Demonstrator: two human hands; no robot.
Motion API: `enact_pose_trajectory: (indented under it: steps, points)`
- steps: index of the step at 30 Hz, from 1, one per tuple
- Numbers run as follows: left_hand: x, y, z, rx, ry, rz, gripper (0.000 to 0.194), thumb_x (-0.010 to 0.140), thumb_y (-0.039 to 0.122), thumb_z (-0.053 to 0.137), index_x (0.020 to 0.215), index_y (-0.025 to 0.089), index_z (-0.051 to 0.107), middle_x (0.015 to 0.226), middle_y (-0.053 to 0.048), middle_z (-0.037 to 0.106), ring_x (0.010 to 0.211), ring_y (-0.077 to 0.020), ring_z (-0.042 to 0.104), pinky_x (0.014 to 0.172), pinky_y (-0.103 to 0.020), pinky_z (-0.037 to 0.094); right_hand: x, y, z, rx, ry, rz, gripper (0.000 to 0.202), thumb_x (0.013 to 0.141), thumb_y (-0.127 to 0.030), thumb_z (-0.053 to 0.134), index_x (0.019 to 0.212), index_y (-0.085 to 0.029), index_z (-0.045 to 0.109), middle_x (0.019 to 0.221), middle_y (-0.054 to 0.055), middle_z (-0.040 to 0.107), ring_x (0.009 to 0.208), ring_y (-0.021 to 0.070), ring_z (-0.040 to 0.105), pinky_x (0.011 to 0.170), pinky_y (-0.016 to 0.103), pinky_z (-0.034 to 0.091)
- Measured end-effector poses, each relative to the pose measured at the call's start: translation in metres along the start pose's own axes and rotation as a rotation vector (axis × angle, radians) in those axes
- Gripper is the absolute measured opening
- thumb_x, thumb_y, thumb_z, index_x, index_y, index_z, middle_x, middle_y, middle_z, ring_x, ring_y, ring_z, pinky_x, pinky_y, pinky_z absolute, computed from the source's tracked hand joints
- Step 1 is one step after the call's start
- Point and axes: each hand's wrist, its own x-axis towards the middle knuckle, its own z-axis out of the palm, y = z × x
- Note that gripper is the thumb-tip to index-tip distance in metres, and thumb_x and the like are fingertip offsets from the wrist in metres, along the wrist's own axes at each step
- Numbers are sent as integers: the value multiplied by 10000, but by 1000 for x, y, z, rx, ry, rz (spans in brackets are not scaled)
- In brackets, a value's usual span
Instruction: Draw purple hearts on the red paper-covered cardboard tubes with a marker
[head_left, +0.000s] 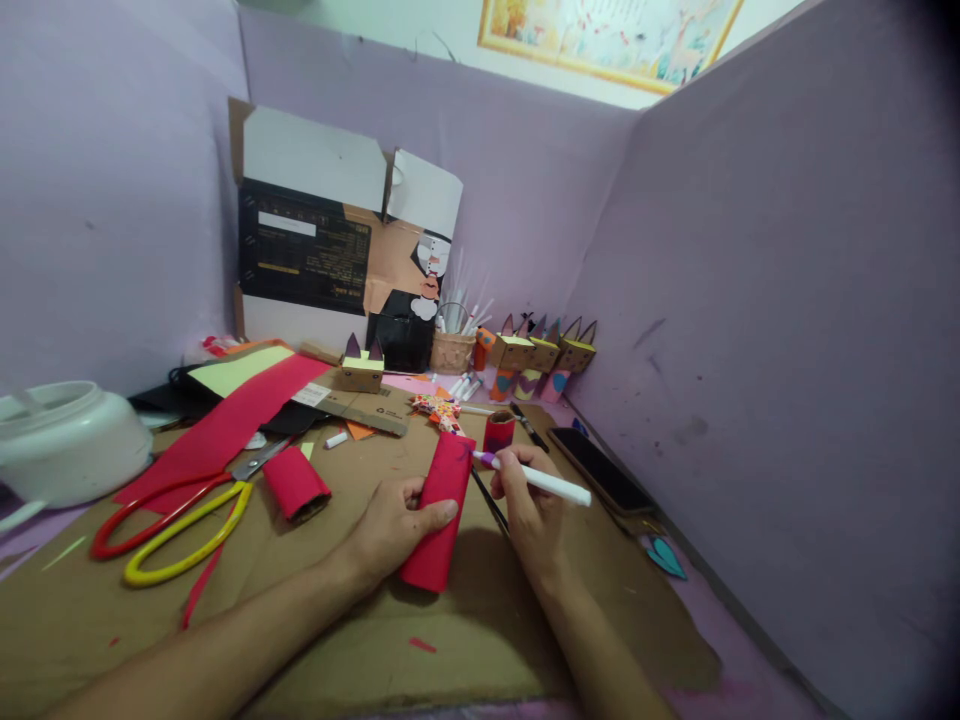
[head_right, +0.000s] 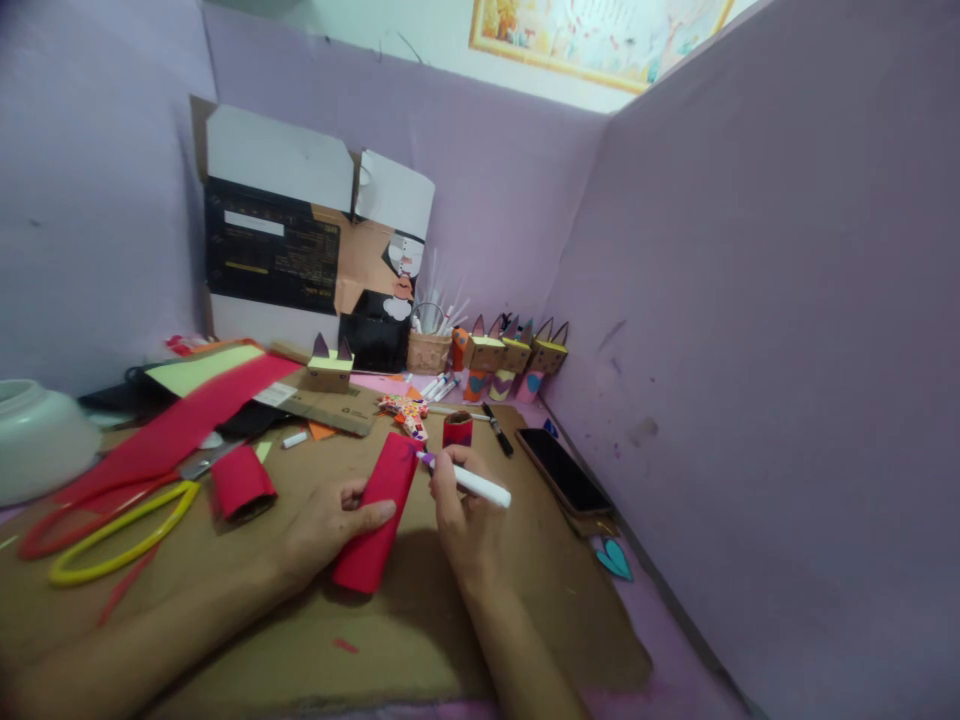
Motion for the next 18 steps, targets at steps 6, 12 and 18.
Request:
enact_pose_trajectory:
  steps: [6,12,18]
  points:
    - [-2,2,1,-11,5,-9,304,566,383,694,665,132,554,568,19,553,541,-114,482,508,-222,364,-1,-1,-1,20,-47,-2,184,846,-313,502,724,-181,542,512,-45,514,450,96,487,449,204,368]
    - [0,0,0,-13,-6,0,307,573,381,692,694,127,568,590,15,565,551,-114,483,519,-223,364,-3,-2,0,34,-64,-6,179,843,-304,503,730,-175,555,509,-42,515,443,96,482,432,203,355]
    - [0,-2,-1,-2,-4,14,305,579,378,692,676,120,560,582,9,561,542,-115,486,513,-226,371,-1,-1,0,30,37,-6,206,841,-338,495,723,-178,547,513,-41,511,464,102,490,462,214,374]
